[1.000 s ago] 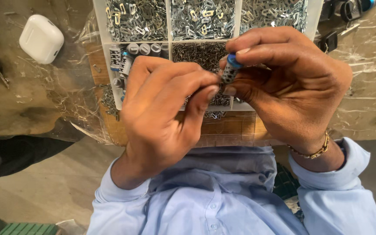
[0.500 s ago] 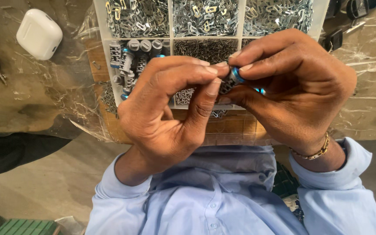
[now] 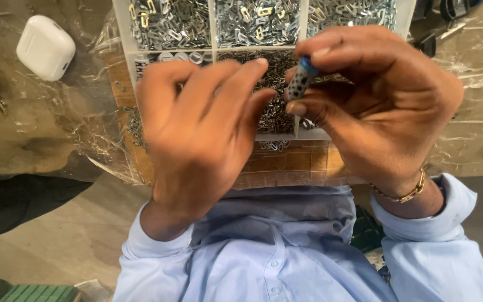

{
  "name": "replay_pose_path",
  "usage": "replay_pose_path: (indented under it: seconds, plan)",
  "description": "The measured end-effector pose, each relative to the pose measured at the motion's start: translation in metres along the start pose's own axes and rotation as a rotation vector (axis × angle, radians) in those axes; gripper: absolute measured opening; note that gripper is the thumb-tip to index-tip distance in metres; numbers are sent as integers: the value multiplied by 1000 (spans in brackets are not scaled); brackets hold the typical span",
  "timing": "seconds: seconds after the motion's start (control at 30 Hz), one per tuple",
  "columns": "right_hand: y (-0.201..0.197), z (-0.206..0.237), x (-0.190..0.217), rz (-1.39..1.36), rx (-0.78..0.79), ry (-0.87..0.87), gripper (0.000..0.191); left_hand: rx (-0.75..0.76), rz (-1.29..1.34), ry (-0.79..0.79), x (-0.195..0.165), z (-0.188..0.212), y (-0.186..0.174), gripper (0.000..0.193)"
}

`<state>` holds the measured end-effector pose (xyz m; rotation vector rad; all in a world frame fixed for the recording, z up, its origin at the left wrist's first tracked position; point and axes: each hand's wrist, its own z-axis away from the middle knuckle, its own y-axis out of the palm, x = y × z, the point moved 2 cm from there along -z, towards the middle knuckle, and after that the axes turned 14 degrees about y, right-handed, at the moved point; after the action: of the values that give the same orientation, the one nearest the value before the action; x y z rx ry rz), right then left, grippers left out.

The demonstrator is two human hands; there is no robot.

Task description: The person assembles small cylindrical key components by inserting metal pins into a plastic housing with a blue ring. They repeatedly pick up pins from a compartmentalized tray and insert them one at a time, then rotate and inspect the assembled cylinder.

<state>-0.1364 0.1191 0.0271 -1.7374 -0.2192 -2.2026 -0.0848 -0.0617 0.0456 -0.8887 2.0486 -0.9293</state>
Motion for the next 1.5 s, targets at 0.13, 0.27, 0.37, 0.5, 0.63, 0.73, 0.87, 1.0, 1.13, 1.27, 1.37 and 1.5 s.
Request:
replay_pose_path:
  seconds: [0.13,0.27,0.37,0.5,0.63,0.73,0.87,1.0,1.13,1.27,1.37,1.5]
  plan:
    - [1,2,0,-58,8,31,33,116,-41,3,1,-2,2,18]
    - [-1,2,-1,-66,12,65,30,-12,272,-106,-1,2,2,11]
    - [-1,1,-2,-20,28,14,28,-67,373,-167,-3,7,1,9]
    - [-1,1,-2,61,22,-75,26,-116,401,-182,-4,12,2,8]
    - [-1,2,0,93,41,-89,24,-129,401,-180,-4,12,5,9]
    - [-1,3,1,133,42,-101,23,-136,391,-171,-4,9,4,9]
    - [0,0,-1,115,42,-108,21,-101,291,-121,-2,1,0,10]
    - [-2,0,-4,-59,26,-13,30,74,41,-21,0,-3,3,14]
    - [-3,-1,-5,-30,25,-29,34,61,26,-33,1,2,6,17]
    - [-3,0,-5,-18,8,12,31,-39,350,-139,-1,9,1,9]
    - [-2,-2,-6,19,30,-62,28,-77,426,-165,-2,11,-2,8]
    - [-2,-2,-5,146,48,-164,27,-137,422,-162,-4,9,1,9]
